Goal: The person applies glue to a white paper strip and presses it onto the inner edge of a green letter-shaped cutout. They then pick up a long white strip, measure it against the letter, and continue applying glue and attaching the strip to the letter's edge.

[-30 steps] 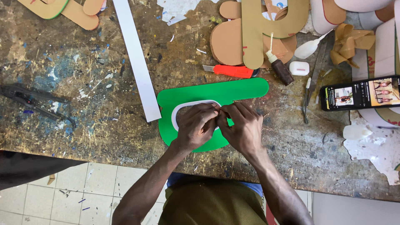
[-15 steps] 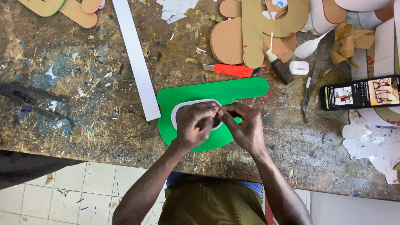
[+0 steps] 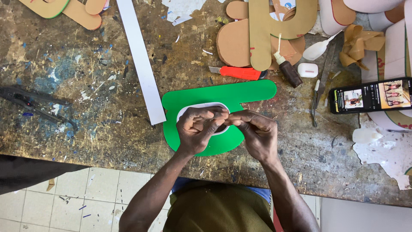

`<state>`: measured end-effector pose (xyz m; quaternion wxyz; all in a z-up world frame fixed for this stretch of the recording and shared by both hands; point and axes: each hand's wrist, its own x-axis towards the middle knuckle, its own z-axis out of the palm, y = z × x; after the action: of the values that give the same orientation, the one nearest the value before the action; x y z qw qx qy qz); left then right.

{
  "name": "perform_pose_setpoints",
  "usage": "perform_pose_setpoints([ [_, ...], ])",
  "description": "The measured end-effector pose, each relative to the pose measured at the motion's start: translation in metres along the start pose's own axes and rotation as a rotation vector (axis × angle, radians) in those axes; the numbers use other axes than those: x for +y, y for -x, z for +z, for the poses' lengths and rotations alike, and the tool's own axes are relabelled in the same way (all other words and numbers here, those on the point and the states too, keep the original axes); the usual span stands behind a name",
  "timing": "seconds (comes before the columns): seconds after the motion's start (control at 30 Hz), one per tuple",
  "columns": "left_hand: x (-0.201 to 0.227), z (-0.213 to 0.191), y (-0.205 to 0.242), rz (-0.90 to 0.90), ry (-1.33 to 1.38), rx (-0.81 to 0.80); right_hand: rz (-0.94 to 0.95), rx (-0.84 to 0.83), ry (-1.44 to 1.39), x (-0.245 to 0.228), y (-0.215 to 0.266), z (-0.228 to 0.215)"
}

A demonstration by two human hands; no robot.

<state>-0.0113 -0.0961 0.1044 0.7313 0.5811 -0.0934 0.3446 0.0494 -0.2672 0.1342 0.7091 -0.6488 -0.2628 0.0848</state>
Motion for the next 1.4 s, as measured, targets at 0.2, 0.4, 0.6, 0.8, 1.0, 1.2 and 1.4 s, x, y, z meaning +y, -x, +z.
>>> perform_pose_setpoints([
  [0.2, -0.013, -0.028, -0.004, -0.042, -0.019, -0.002, 0.055, -0.066, -0.004, 0.022, 0.002, -0.018],
  [0.4, -0.019, -0.095, -0.010, -0.074, -0.363, 0.033, 0.174, -0.013, 0.053, 0.061, -0.003, -0.050],
  [0.6, 0.013, -0.120, -0.030, -0.253, -0.544, -0.254, 0.264, 0.014, 0.151, 0.082, -0.004, -0.040],
  [0.8, -0.005, -0.186, -0.013, -0.309, -0.789, -0.161, 0.258, -0.006, 0.246, 0.086, 0.002, -0.026],
  [1.0, 0.004, -0.211, -0.001, -0.197, -1.180, -0.158, 0.081, -0.096, 0.457, 0.062, -0.001, 0.016],
  [1.2, -0.025, -0.193, 0.009, -0.243, -1.343, -0.064, -0.084, -0.063, 0.573, 0.118, 0.012, 0.028],
  [1.4, -0.030, -0.189, 0.006, -0.227, -1.033, 0.148, -0.126, 0.101, 0.554, 0.104, 0.017, 0.031],
])
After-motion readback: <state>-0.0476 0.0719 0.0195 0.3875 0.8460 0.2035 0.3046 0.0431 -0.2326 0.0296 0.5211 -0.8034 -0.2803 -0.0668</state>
